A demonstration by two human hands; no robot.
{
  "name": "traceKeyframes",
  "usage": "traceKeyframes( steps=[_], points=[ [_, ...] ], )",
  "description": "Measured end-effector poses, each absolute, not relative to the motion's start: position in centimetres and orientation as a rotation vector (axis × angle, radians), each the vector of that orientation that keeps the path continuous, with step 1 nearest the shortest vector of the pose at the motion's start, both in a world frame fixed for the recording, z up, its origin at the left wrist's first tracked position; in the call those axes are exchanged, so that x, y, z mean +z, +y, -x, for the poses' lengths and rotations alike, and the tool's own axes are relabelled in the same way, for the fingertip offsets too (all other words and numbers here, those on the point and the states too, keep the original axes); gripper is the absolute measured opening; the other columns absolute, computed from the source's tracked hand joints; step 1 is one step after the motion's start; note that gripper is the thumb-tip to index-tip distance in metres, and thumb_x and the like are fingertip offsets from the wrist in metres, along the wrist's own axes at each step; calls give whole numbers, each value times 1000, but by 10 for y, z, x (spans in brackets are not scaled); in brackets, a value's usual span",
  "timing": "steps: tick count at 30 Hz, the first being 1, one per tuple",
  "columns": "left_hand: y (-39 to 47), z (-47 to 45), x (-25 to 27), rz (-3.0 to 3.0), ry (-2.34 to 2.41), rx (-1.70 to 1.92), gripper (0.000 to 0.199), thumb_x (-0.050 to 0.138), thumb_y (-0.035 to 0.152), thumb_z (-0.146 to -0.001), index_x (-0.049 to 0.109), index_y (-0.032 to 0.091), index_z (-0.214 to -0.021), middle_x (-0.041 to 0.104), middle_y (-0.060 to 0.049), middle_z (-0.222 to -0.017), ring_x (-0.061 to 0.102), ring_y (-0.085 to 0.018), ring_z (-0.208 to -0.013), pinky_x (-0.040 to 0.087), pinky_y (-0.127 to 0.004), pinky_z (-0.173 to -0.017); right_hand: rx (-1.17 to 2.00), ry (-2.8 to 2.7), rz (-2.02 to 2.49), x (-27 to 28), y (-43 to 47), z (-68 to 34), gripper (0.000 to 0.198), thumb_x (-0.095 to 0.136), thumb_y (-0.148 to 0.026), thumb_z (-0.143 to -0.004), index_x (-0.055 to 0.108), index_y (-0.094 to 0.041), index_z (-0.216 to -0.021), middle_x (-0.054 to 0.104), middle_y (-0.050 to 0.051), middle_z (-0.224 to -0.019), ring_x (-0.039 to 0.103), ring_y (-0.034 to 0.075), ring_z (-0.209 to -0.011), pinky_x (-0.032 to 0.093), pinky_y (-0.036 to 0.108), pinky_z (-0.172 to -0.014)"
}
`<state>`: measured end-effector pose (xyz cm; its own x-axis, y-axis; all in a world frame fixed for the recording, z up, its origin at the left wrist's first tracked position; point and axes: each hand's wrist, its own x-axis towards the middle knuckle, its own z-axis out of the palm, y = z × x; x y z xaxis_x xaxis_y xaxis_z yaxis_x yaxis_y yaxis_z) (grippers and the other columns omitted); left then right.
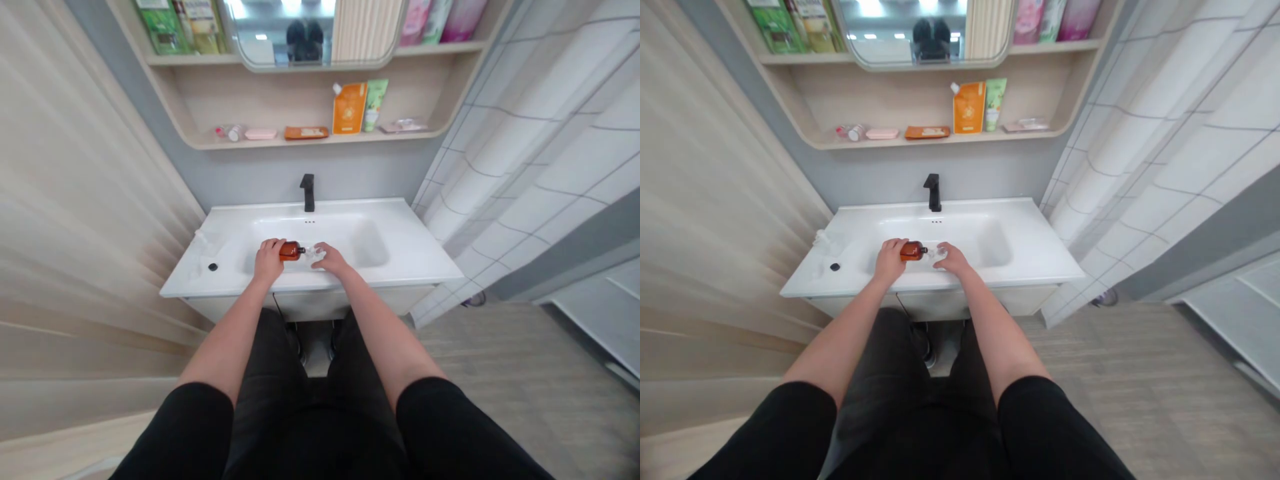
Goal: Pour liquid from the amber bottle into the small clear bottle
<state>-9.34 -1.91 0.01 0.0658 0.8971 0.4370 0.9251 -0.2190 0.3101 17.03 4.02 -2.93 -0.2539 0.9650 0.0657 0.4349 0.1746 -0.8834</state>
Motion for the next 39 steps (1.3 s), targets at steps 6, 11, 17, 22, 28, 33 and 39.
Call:
traceKeyframes(
  steps=[6, 11, 17, 22, 28, 33, 39],
  points=[
    [-20, 93, 1, 2243, -1931, -835, 75, 61, 3, -82, 67, 25, -154, 68, -16, -145, 57, -38, -140, 52, -55, -120, 1026, -1794, 1334, -28, 39, -170, 70, 94, -25, -57, 72, -29, -122, 75, -1, -114, 67, 21, -89, 57, 37, -90],
    [-20, 92, 2, 2245, -1938, -840, 75, 61, 4, -82, 67, 26, -154, 68, -16, -144, 57, -39, -140, 51, -55, -120, 1014, -1800, 1349, -26, 38, -170, 69, 95, -23, -56, 72, -28, -121, 75, -1, -113, 68, 22, -91, 57, 38, -93],
    [-20, 92, 2, 2242, -1898, -855, 71, 58, 3, -86, 68, 25, -153, 69, -16, -142, 58, -39, -138, 50, -55, -119, 1017, -1801, 1347, -27, 39, -170, 69, 95, -22, -57, 72, -28, -122, 75, -1, -112, 70, 24, -95, 57, 40, -96],
    [-23, 91, 3, 2237, -1913, -864, 72, 59, 3, -86, 67, 26, -154, 67, -16, -147, 55, -40, -142, 48, -57, -119, 1018, -1809, 1353, -27, 39, -170, 69, 96, -22, -58, 72, -28, -123, 76, 0, -112, 71, 24, -99, 57, 40, -99],
    [-24, 90, 5, 2222, -1941, -823, 73, 58, 3, -87, 66, 28, -155, 67, -15, -147, 55, -40, -142, 48, -56, -118, 1006, -1821, 1337, -30, 41, -170, 68, 96, -22, -58, 72, -29, -122, 76, -1, -112, 72, 26, -105, 57, 41, -102],
    [-26, 89, 6, 2211, -1910, -806, 72, 56, 2, -87, 67, 26, -155, 67, -16, -148, 55, -39, -143, 49, -55, -117, 1003, -1826, 1353, -31, 41, -170, 69, 96, -23, -59, 72, -28, -123, 77, 0, -112, 73, 26, -104, 58, 41, -101],
    [-27, 88, 8, 2181, -1922, -751, 71, 57, 4, -88, 67, 25, -155, 67, -16, -150, 56, -38, -142, 50, -53, -116, 1007, -1815, 1349, -31, 41, -170, 68, 96, -22, -58, 73, -29, -121, 78, -1, -113, 74, 27, -109, 58, 41, -104]
  ],
)
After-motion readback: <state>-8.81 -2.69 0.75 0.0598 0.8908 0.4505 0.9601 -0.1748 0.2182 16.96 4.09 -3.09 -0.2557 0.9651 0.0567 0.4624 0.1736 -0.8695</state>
